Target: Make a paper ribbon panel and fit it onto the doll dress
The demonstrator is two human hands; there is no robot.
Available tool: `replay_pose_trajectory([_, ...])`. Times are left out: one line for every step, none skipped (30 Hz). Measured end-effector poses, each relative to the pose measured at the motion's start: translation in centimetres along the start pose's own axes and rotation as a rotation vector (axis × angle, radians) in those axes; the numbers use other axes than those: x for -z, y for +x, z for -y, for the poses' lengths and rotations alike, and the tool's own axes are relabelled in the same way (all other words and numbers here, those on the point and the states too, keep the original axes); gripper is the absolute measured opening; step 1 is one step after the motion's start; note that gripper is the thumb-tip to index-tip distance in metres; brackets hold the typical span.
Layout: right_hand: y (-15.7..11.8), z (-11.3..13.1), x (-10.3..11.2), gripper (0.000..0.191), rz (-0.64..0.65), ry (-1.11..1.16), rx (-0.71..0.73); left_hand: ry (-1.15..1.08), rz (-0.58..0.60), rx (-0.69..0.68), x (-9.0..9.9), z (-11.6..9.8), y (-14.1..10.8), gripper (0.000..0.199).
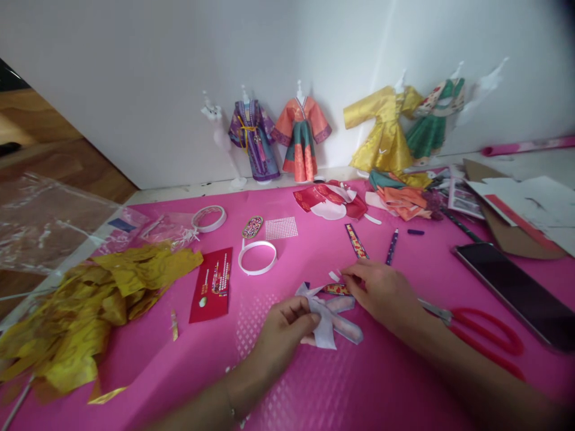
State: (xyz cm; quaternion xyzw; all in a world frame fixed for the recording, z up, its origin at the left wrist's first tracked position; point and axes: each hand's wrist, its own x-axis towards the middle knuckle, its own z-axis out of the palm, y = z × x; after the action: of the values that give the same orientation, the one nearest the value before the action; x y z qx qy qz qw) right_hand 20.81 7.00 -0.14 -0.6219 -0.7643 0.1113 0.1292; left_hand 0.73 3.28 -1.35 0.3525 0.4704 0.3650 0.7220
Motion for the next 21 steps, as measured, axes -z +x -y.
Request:
replay_pose_trajectory([0.0,0.0,0.0,0.022,0.0,-0.004,-0.004,0.002,-0.001,-0.001,0.0,0.0,0.0,0.018])
replay_pose_trajectory([0.0,0.1,0.1,0.021,0.0,-0.007,-0.008,0.003,-0.003,-0.001,0.0,0.0,-0.1,0.018])
replay_pose_trajectory([0.0,0.1,0.1,0.02,-0.001,-0.005,-0.013,0.003,-0.005,-0.003,0.0,0.0,-0.1,0.018])
replay_pose_trajectory([0.0,0.1,0.1,0.019,-0.001,0.002,-0.018,0.003,-0.006,-0.005,0.0,0.1,-0.1,0.017])
replay_pose_trajectory([0.0,0.0,0.0,0.018,-0.001,0.014,-0.021,0.002,-0.004,-0.008,0.0,0.1,-0.2,0.017])
replay_pose_trajectory([0.0,0.0,-0.1,0.017,-0.001,0.027,-0.021,0.0,-0.002,-0.012,0.0,0.1,-0.2,0.018])
replay_pose_trajectory([0.0,0.0,-0.1,0.016,0.0,0.039,-0.016,-0.001,0.002,-0.014,-0.1,0.0,-0.2,0.018])
replay_pose_trajectory([0.1,-0.1,-0.3,0.015,-0.001,0.049,-0.01,-0.003,0.004,-0.015,-0.1,0.0,-0.2,0.018])
replay_pose_trajectory([0.1,-0.2,-0.4,0.015,-0.003,0.059,-0.003,-0.005,0.005,-0.015,-0.1,0.0,-0.2,0.019])
replay_pose_trajectory([0.1,-0.2,-0.5,0.014,-0.008,0.069,0.001,-0.009,0.005,-0.014,-0.1,0.0,-0.1,0.019])
replay_pose_trajectory([0.1,-0.3,-0.5,0.014,-0.018,0.086,0.005,-0.014,0.004,-0.015,0.0,0.1,-0.1,0.02])
replay_pose_trajectory([0.1,-0.3,-0.6,0.013,-0.037,0.112,0.01,-0.019,0.005,-0.017,0.0,0.1,-0.1,0.02])
replay_pose_trajectory([0.1,-0.3,-0.6,0.012,-0.061,0.151,0.015,-0.023,0.008,-0.023,0.0,0.1,-0.1,0.02])
replay_pose_trajectory([0.1,-0.2,-0.6,0.012,-0.083,0.205,0.018,-0.026,0.01,-0.03,0.0,0.1,-0.1,0.02])
replay_pose_trajectory([0.1,-0.1,-0.6,0.011,-0.093,0.272,0.015,-0.028,0.011,-0.038,0.0,0.1,-0.1,0.02])
replay_pose_trajectory([0.1,0.0,-0.5,0.012,-0.082,0.352,0.005,-0.035,0.01,-0.044,0.0,0.0,-0.1,0.021])
replay_pose_trajectory([0.0,0.2,-0.4,0.015,-0.045,0.442,-0.013,-0.046,0.006,-0.051,0.0,0.0,-0.1,0.021])
replay_pose_trajectory([-0.1,0.4,-0.3,0.019,0.013,0.535,-0.03,-0.059,0.002,-0.057,-0.1,-0.1,-0.2,0.021])
replay_pose_trajectory([-0.3,0.5,-0.2,0.022,0.083,0.619,-0.039,-0.075,-0.001,-0.065,-0.1,-0.1,-0.2,0.022])
replay_pose_trajectory([-0.5,0.7,-0.1,0.026,0.153,0.692,-0.04,-0.09,-0.003,-0.073,-0.2,-0.2,-0.2,0.022])
replay_pose_trajectory([-0.6,0.8,0.0,0.028,0.219,0.753,-0.032,-0.101,-0.002,-0.081,-0.2,-0.2,-0.2,0.021])
